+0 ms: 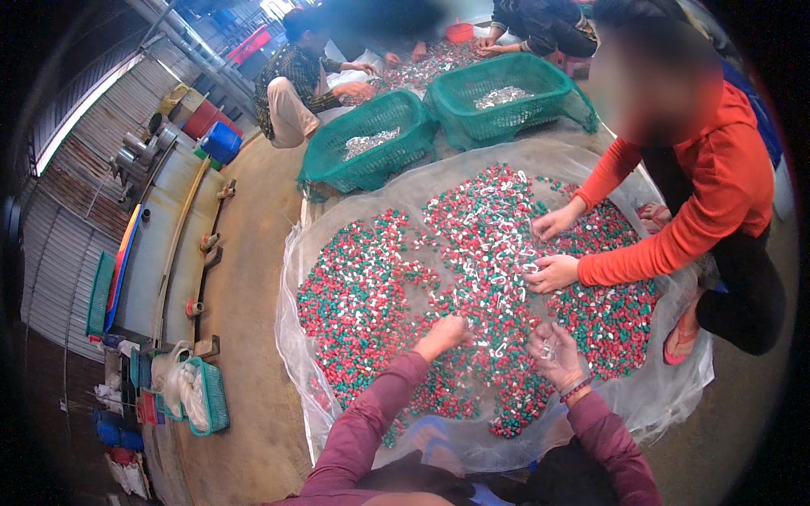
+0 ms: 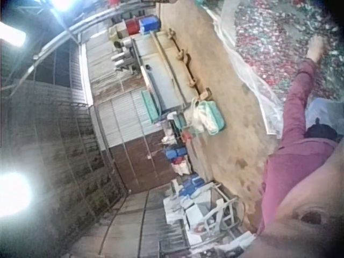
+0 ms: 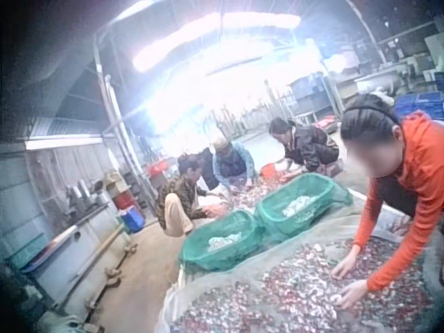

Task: The person sits on a low stool and sorts small red, green, and white plastic bottle caps from a large pile on the floor. They pick up caps by hand and place them into nearby green baskets while other workers do the same.

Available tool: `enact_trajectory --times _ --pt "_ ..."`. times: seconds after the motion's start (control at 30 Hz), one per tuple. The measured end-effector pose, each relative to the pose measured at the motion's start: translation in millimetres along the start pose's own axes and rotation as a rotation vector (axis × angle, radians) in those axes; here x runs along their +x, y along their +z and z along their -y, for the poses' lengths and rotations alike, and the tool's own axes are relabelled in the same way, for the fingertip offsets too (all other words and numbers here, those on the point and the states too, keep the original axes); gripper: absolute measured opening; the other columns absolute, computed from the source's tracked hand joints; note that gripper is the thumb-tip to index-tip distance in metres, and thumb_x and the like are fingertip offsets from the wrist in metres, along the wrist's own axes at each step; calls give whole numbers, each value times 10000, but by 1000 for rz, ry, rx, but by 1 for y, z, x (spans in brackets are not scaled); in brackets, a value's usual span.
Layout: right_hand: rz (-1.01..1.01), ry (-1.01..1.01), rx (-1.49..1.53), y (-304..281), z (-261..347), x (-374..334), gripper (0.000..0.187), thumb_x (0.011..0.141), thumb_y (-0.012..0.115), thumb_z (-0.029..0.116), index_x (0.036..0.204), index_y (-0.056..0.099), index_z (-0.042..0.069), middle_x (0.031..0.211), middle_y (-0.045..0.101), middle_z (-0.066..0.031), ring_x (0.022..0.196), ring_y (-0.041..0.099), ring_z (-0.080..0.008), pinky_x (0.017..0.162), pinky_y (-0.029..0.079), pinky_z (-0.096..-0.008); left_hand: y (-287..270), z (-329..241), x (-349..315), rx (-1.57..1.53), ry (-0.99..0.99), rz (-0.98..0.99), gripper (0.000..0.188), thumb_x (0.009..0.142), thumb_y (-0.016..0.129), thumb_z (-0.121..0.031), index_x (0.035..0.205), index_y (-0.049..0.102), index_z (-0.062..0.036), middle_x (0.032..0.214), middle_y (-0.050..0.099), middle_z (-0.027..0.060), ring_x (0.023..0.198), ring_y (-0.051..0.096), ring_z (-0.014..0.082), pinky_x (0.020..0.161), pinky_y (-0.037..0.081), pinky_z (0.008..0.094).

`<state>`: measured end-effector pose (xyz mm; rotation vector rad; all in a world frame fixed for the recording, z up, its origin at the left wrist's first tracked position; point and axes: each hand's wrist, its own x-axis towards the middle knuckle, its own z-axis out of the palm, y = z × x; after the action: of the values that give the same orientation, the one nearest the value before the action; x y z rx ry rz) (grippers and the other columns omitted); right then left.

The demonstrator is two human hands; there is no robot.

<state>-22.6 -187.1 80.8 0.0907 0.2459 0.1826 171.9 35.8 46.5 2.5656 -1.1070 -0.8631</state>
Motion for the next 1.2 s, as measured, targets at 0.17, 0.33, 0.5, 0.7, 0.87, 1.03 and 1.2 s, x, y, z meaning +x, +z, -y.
enact_trajectory --times 0.17,0.33,0.5,0.7,0.87,1.03,1.2 --pt "-200 106 -21 -10 -20 2 625 979 396 492 1345 434 -13 1284 514 -231 1207 500 -393 1002 439 -487 -26 -26 4 -126 128 -55 315 832 664 -307 795 680 5 768 685 170 777 688 307 676 535 422" --pt "-218 158 -41 -17 -31 12 581 1012 336 407 1353 387 -61 1307 480 -268 1236 468 -409 1054 398 -507 -52 -47 11 253 36 -8 252 809 659 -235 813 686 16 847 691 182 829 678 341 753 535 430" --pt "-205 163 -45 -22 -28 16 580 1018 275 410 1367 379 -42 1334 461 -270 1252 444 -430 1055 370 -561 -67 -73 16 -11 347 282 265 803 654 -243 880 679 9 865 674 204 874 659 344 757 512 430" --pt "-269 68 -202 -26 -32 17 501 1004 319 423 1297 457 41 1302 518 -196 1179 526 -376 988 425 -595 -32 -141 -17 -23 516 238 346 692 707 -123 1025 649 -47 1172 574 177 1106 539 364 866 491 425" --pt "-336 -44 -114 -29 -18 20 377 990 376 310 1204 524 38 1231 564 -180 1122 565 -353 986 439 -572 -63 -135 -31 -207 688 -211 533 732 720 -147 1237 558 -92 1308 475 196 1185 499 371 966 452 448" --pt "-407 -40 29 -30 -6 35 383 995 334 295 1147 556 23 1156 588 -206 1110 541 -397 1020 372 -613 -92 -74 -56 -400 348 -320 338 845 669 -158 1166 625 -62 1210 551 173 1097 564 324 926 463 391" --pt "2 -207 -305 97 80 168 511 979 336 409 1254 466 -2 1262 508 -240 1155 499 -414 963 390 -623 -89 -31 -77 -382 201 -230 267 859 650 -161 1107 638 -62 1054 609 144 1019 578 305 879 464 401"
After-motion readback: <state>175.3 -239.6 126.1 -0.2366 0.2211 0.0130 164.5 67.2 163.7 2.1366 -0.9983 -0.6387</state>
